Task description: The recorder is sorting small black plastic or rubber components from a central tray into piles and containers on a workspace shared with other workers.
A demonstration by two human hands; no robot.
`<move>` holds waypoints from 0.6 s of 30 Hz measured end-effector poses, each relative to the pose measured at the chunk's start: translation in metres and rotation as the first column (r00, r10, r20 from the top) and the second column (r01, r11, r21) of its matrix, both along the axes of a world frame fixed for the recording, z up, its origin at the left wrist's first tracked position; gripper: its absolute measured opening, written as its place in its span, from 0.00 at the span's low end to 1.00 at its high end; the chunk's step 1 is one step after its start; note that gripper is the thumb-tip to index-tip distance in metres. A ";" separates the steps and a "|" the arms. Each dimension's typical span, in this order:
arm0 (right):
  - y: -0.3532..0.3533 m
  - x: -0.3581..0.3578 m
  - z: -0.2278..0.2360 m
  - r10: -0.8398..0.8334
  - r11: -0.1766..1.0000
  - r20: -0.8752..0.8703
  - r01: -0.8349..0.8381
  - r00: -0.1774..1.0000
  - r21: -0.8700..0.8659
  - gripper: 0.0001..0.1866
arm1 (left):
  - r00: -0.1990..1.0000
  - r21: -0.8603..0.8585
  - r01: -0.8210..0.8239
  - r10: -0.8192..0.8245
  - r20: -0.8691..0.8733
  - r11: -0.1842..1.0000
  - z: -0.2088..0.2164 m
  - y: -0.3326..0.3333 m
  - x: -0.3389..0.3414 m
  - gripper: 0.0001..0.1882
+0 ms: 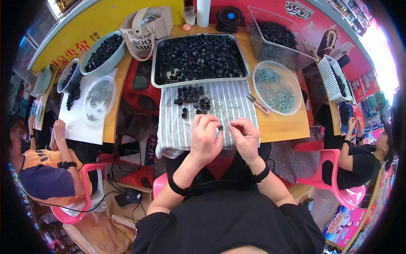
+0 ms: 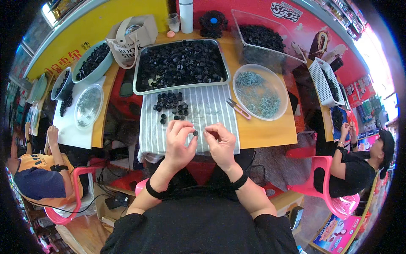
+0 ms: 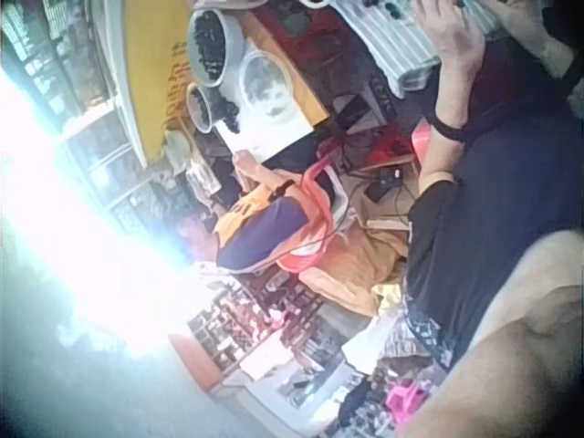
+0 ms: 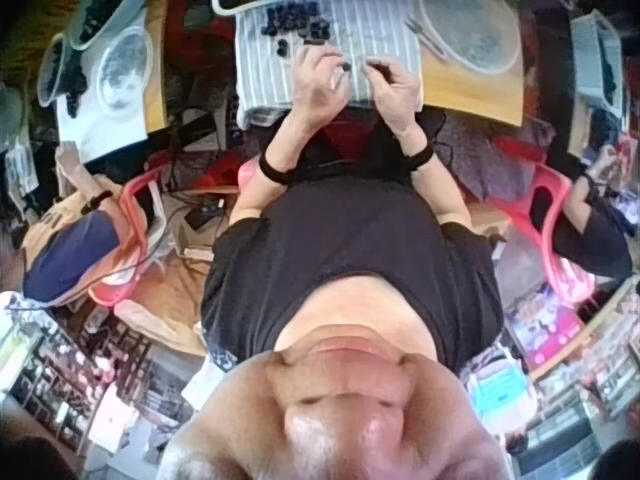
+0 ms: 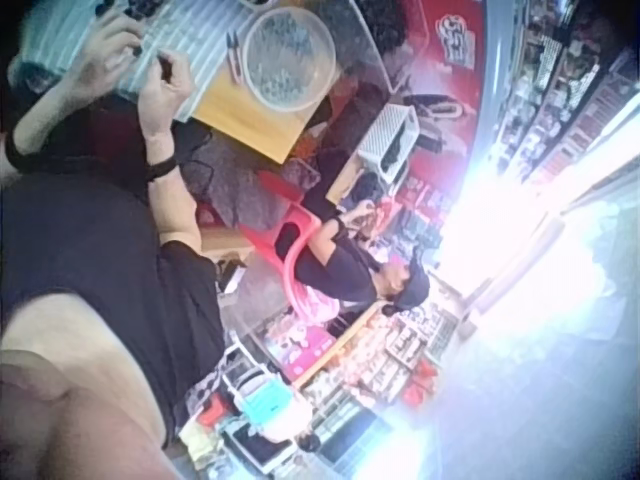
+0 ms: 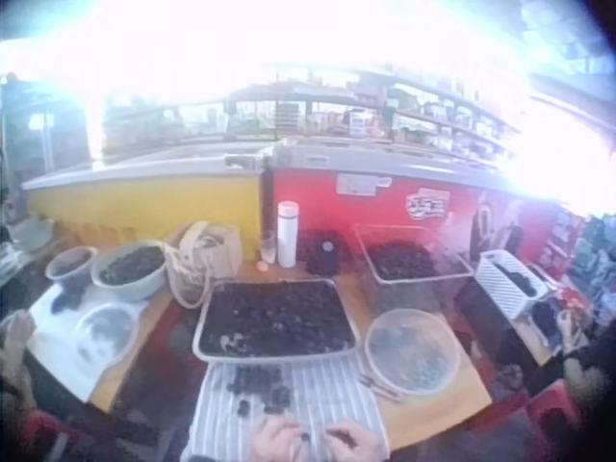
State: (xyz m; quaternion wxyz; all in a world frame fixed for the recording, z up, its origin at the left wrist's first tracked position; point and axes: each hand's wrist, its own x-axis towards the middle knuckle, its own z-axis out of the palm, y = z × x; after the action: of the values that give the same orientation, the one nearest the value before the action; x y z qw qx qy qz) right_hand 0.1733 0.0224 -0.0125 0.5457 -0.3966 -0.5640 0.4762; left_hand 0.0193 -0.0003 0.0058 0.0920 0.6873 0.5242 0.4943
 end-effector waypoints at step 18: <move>-0.013 -0.002 0.025 -0.071 0.938 0.237 -0.016 0.969 0.345 0.07 | 1.000 0.028 0.008 -0.007 -0.022 1.000 0.006 -0.009 0.012 0.11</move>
State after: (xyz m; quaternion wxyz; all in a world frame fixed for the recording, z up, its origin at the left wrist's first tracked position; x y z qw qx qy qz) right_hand 0.1713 0.0098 0.0124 0.5392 -0.3587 -0.6962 0.3096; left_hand 0.0312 -0.0092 0.0122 0.0782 0.6959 0.5156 0.4936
